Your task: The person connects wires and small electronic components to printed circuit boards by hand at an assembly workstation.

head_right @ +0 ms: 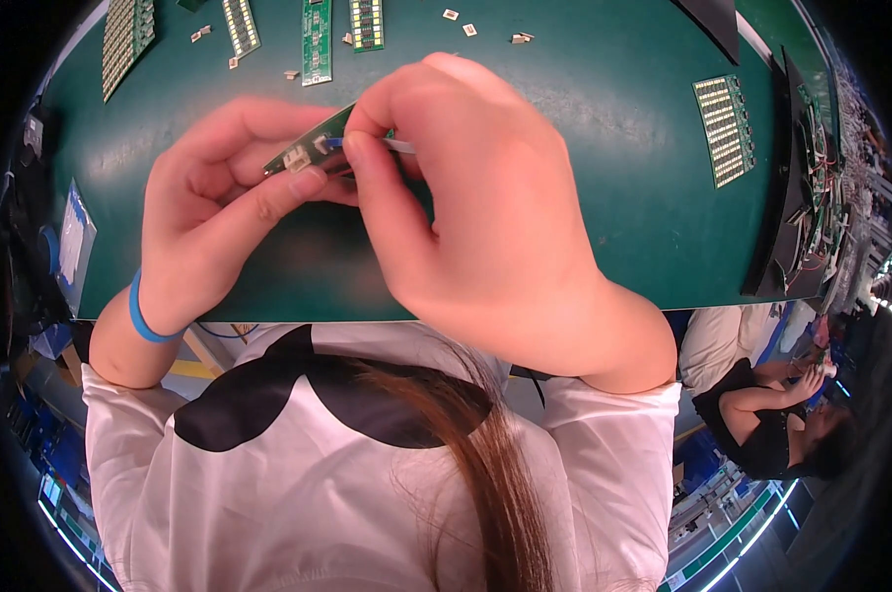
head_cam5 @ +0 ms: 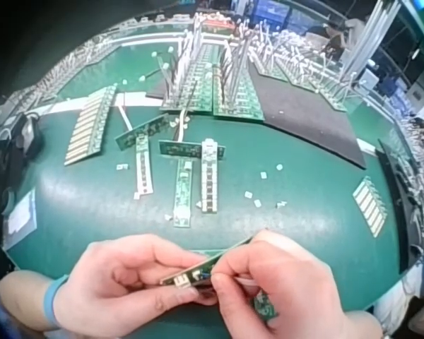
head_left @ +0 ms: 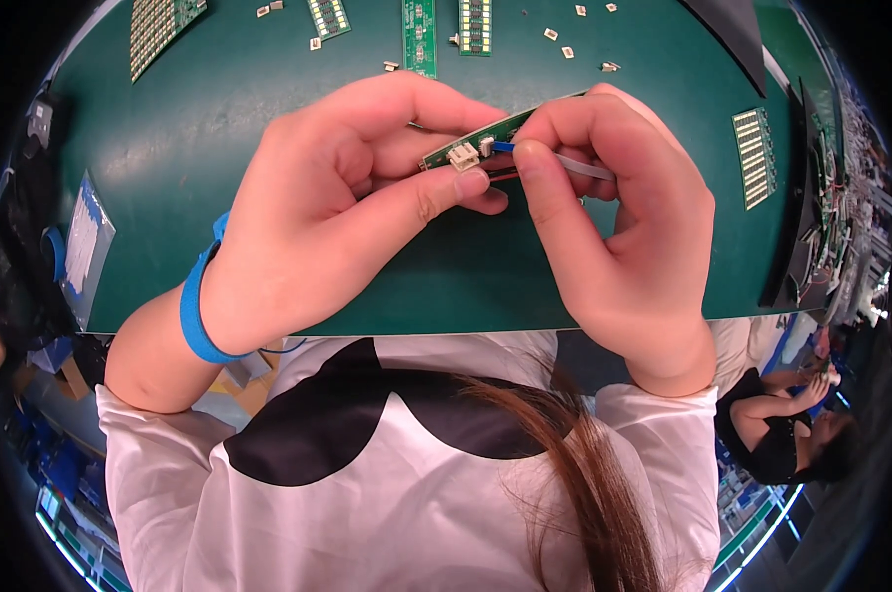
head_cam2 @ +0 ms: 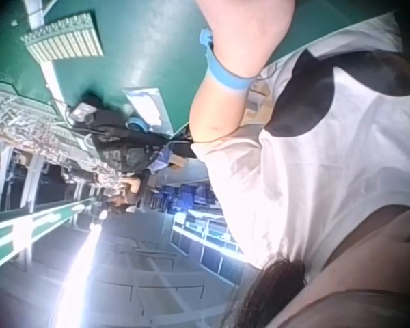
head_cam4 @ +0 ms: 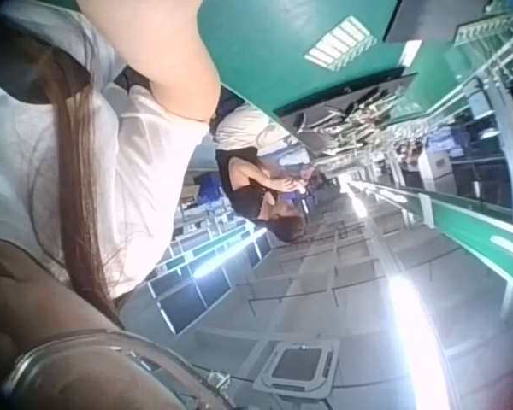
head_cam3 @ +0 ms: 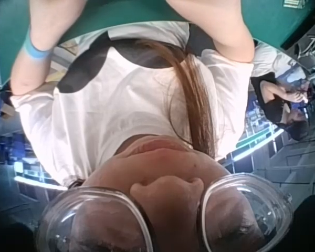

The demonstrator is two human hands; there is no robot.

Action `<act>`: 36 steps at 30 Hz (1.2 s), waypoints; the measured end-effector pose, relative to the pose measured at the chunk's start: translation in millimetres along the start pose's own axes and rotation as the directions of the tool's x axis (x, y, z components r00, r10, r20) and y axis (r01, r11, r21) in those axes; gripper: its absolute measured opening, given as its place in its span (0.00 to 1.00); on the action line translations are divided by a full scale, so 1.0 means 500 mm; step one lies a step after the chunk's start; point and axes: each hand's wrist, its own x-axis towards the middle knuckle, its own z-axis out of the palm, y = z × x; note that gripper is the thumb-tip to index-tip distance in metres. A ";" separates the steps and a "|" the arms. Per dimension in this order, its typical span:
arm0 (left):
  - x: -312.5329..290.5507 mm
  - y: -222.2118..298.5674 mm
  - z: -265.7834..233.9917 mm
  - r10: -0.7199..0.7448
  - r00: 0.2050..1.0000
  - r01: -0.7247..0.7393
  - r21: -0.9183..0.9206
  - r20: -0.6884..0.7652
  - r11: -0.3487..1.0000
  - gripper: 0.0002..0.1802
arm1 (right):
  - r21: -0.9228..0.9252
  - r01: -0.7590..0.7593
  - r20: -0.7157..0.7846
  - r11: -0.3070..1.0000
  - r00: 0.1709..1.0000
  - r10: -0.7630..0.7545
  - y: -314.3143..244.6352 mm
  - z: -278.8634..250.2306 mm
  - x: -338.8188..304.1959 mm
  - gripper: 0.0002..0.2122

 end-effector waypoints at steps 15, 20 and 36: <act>0.002 -0.001 0.002 -0.018 1.000 0.017 0.035 0.009 0.999 0.15 | -0.093 0.007 0.042 0.996 0.999 -0.003 0.002 -0.002 -0.002 0.02; 0.005 -0.002 0.000 -0.023 1.000 0.023 0.057 0.003 0.998 0.14 | -0.095 -0.009 0.044 0.995 0.999 0.014 0.006 0.005 -0.001 0.01; 0.003 -0.003 -0.001 -0.001 0.999 0.006 0.084 -0.052 0.996 0.14 | -0.137 0.021 -0.021 0.990 0.999 -0.024 0.009 0.025 0.006 0.01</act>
